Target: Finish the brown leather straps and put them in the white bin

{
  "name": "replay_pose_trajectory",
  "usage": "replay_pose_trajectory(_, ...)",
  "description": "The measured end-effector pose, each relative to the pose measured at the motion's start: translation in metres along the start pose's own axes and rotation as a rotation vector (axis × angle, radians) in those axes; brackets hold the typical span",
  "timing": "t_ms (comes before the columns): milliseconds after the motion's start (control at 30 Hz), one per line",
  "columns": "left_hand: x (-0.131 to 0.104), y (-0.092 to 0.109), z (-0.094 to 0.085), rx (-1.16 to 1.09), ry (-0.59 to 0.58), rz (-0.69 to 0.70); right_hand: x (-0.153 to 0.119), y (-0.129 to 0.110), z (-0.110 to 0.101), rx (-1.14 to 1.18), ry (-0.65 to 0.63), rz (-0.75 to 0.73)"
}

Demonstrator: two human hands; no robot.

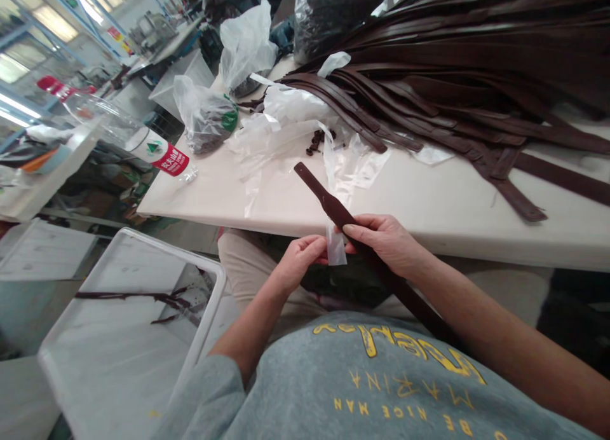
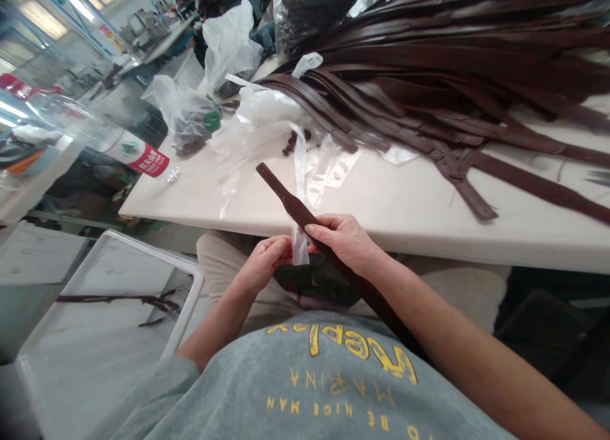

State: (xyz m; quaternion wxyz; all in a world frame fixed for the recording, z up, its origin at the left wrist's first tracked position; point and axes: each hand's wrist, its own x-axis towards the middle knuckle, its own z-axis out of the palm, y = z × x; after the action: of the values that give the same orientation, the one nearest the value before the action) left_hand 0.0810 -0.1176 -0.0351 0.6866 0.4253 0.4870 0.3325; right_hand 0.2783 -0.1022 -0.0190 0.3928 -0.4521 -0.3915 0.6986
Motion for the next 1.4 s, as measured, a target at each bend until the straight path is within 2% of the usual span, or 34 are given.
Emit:
replay_pose_trajectory(167,0.013,0.008,0.01,-0.009,-0.069,-0.088,-0.003,-0.003,-0.003,-0.102,-0.022,-0.072)
replay_pose_trajectory(267,0.017,0.014,0.017,-0.086,-0.08,-0.094,-0.012,-0.01,-0.012,-0.182,0.028,-0.114)
replay_pose_trajectory(433,0.024,0.021,0.04,-0.365,0.012,0.017,-0.054,-0.017,-0.038,-0.358,0.252,-0.224)
replay_pose_trajectory(500,0.028,0.022,0.049,-0.459,0.073,0.019,-0.076,-0.013,-0.048,-0.446,0.294,-0.276)
replay_pose_trajectory(633,0.035,0.021,0.065,-0.556,0.117,-0.028,-0.112,0.0,-0.055,-0.724,0.243,-0.423)
replay_pose_trajectory(733,0.038,0.022,0.073,-0.582,0.128,-0.037,-0.125,0.009,-0.052,-0.893,0.206,-0.54)
replay_pose_trajectory(800,0.039,0.023,0.076,-0.593,0.145,-0.053,-0.13,0.013,-0.05,-0.93,0.196,-0.567)
replay_pose_trajectory(1000,0.041,0.025,0.076,-0.634,0.165,-0.081,-0.133,0.024,-0.053,-0.959,0.23,-0.602)
replay_pose_trajectory(1133,0.039,0.021,0.077,-0.618,0.131,-0.062,-0.127,0.029,-0.056,-0.965,0.247,-0.56)
replay_pose_trajectory(1267,0.033,0.009,0.084,-0.553,0.073,-0.043,-0.108,0.025,-0.047,-0.892,0.247,-0.439)
replay_pose_trajectory(1400,0.024,-0.004,0.095,-0.511,0.01,-0.032,-0.08,0.016,-0.034,-0.722,0.214,-0.342)
